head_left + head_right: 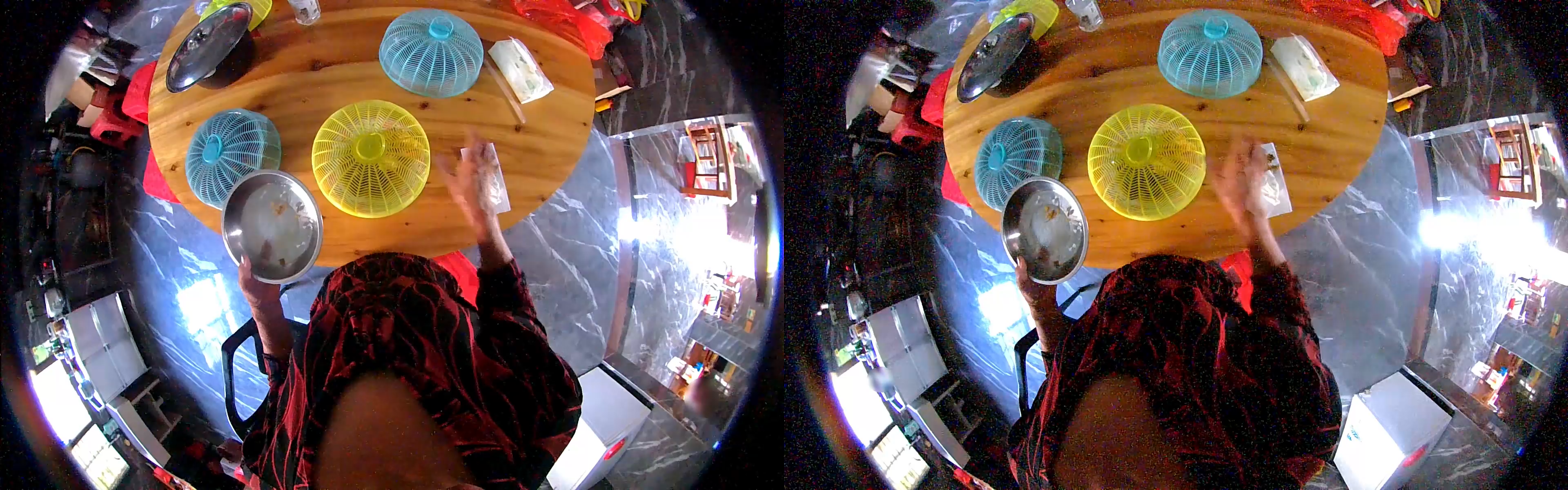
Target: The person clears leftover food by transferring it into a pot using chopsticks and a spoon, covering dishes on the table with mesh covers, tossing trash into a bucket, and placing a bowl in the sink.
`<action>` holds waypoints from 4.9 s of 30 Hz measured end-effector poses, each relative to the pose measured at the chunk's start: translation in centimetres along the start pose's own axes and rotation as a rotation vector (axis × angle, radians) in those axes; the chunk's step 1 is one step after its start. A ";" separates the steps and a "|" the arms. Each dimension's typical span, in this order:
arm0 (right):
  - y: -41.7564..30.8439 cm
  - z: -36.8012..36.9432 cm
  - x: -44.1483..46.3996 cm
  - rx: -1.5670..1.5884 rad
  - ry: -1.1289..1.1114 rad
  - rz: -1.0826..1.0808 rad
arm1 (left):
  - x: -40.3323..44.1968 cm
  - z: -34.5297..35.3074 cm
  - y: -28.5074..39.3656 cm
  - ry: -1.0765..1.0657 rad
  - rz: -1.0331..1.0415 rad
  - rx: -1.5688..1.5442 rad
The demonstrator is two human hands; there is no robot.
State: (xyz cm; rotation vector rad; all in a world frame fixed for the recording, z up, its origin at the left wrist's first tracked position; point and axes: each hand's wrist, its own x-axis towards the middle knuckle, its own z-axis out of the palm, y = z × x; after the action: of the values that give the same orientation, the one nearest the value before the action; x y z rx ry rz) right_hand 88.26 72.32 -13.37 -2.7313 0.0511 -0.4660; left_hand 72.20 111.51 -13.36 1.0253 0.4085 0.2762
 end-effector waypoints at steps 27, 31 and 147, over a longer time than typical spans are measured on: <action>7.6 -2.0 -3.4 0.149 -0.366 0.390 | -0.1 5.1 1.6 -0.278 0.610 1.380; 11.1 -1.2 -5.0 0.251 -0.195 0.083 | 0.0 3.9 0.6 -0.162 0.089 0.640; -71.3 14.8 -18.5 0.671 -0.921 -1.088 | -8.4 -44.3 23.8 0.692 0.251 -0.728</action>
State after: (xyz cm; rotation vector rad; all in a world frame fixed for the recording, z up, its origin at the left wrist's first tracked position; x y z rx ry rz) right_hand 73.74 145.73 -6.26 -1.8273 -1.5231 0.4903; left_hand 43.91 153.83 -11.16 0.2309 0.7302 0.9420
